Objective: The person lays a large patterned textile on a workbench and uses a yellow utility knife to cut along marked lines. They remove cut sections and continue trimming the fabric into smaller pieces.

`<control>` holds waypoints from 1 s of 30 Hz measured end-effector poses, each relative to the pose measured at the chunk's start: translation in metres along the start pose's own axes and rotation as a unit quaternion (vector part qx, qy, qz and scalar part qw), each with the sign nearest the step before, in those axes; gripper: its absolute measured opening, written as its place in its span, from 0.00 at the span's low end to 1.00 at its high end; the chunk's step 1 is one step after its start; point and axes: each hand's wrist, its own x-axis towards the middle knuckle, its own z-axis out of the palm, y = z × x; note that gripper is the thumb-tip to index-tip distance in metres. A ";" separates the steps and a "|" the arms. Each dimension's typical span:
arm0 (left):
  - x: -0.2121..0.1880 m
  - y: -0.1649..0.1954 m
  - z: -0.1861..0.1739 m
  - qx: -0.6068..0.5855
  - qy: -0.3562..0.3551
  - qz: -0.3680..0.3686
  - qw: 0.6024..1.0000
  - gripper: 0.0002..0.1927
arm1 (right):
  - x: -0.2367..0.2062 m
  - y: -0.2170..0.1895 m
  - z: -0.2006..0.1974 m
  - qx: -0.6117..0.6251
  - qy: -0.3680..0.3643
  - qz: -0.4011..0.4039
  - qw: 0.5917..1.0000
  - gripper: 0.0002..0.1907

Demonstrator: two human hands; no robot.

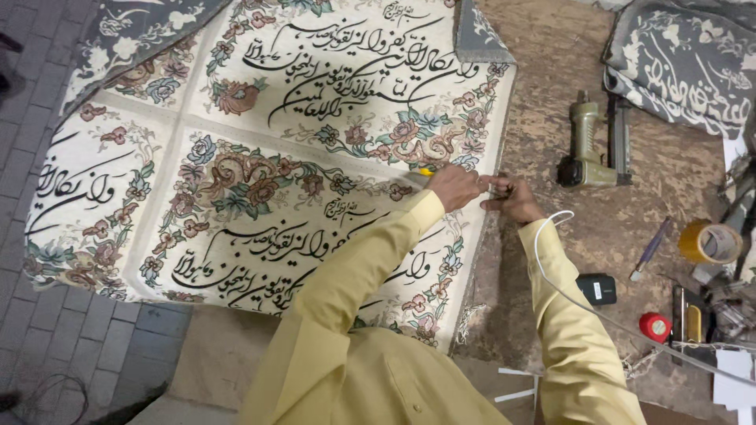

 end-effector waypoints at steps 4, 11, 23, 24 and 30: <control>0.014 0.010 0.004 -0.006 -0.084 -0.006 0.996 0.08 | 0.000 0.001 -0.002 -0.005 -0.008 0.010 1.000 0.34; 0.015 0.012 0.003 0.053 -0.127 -0.008 0.990 0.08 | -0.002 -0.005 -0.001 -0.117 0.031 0.079 0.989 0.32; 0.017 0.023 0.009 0.056 -0.120 -0.032 0.991 0.08 | 0.000 0.000 0.001 0.008 0.084 0.028 0.996 0.24; 0.019 0.026 0.009 0.062 -0.120 -0.036 0.990 0.09 | 0.000 -0.001 0.000 -0.047 0.085 0.014 0.995 0.25; 0.016 0.033 0.012 0.036 -0.094 -0.043 0.994 0.08 | -0.004 -0.007 -0.002 -0.139 0.090 -0.011 0.986 0.25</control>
